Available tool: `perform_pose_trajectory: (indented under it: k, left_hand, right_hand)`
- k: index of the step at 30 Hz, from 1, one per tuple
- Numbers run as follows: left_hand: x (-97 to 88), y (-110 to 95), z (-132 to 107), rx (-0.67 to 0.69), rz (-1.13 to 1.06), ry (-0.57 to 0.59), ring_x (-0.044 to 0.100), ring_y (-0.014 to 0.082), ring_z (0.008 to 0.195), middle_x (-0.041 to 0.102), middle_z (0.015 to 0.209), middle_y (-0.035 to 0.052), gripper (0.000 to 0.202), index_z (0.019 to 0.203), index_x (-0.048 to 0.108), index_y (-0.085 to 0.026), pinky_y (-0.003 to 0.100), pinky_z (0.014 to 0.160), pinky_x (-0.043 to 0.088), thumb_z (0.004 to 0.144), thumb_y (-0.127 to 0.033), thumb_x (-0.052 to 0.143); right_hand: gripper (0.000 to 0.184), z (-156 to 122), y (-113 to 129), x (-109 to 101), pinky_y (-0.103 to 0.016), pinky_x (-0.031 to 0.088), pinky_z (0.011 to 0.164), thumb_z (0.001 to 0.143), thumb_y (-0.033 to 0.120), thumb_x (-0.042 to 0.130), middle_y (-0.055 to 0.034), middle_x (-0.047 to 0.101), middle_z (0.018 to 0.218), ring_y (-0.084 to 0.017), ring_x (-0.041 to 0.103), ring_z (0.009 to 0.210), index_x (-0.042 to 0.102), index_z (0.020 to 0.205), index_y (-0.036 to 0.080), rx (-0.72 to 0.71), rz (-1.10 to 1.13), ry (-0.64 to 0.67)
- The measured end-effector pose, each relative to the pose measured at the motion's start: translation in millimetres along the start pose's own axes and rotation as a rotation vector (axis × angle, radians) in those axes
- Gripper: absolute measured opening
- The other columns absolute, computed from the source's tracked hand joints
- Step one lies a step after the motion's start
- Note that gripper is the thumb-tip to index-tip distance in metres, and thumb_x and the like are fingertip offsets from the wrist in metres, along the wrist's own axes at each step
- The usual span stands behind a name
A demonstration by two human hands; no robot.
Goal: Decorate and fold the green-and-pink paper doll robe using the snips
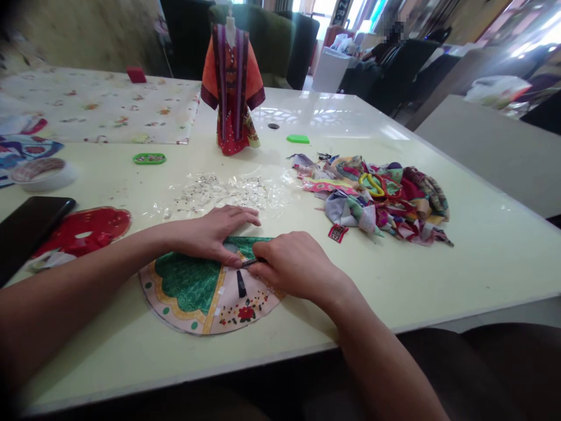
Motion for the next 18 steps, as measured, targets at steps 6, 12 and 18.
perform_pose_trajectory:
  k: [6,12,18]
  left_hand:
    - [0.2,-2,1,-0.032,-0.006,0.012,0.027,0.0309,0.139,0.032,0.153,0.0102,0.082,0.14,0.037,-0.023,0.046,0.115,0.025,0.071,-0.053,0.069]
    - [0.3,-1,0,-0.009,-0.013,-0.011,0.027,0.0315,0.139,0.033,0.152,0.0105,0.078,0.138,0.039,-0.024,0.048,0.115,0.024,0.072,-0.054,0.069]
    - [-2.3,7,-2,0.041,-0.115,-0.003,0.029,0.0298,0.139,0.034,0.152,0.009,0.073,0.14,0.037,-0.027,0.047,0.115,0.025,0.079,-0.057,0.063]
  right_hand:
    - [0.032,-6,-18,-10,-0.028,0.02,0.055,0.091,0.049,0.051,0.0,0.064,0.065,-0.012,0.052,0.059,0.066,0.081,0.022,0.05,0.114,-0.029]
    - [0.034,-5,-9,-6,-0.027,0.021,0.056,0.09,0.05,0.052,-0.0001,0.063,0.063,-0.011,0.049,0.057,0.066,0.078,0.021,-0.018,0.146,0.017]
    - [0.031,1,1,2,-0.027,0.019,0.055,0.088,0.048,0.054,-0.0001,0.06,0.061,-0.011,0.046,0.055,0.063,0.075,0.021,-0.025,0.072,0.048]
Point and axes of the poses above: each hand's wrist, its own z-axis towards the middle knuckle, its own x-axis out of the palm, y = z × x, the point moved 8 cm from there along z, towards the middle knuckle
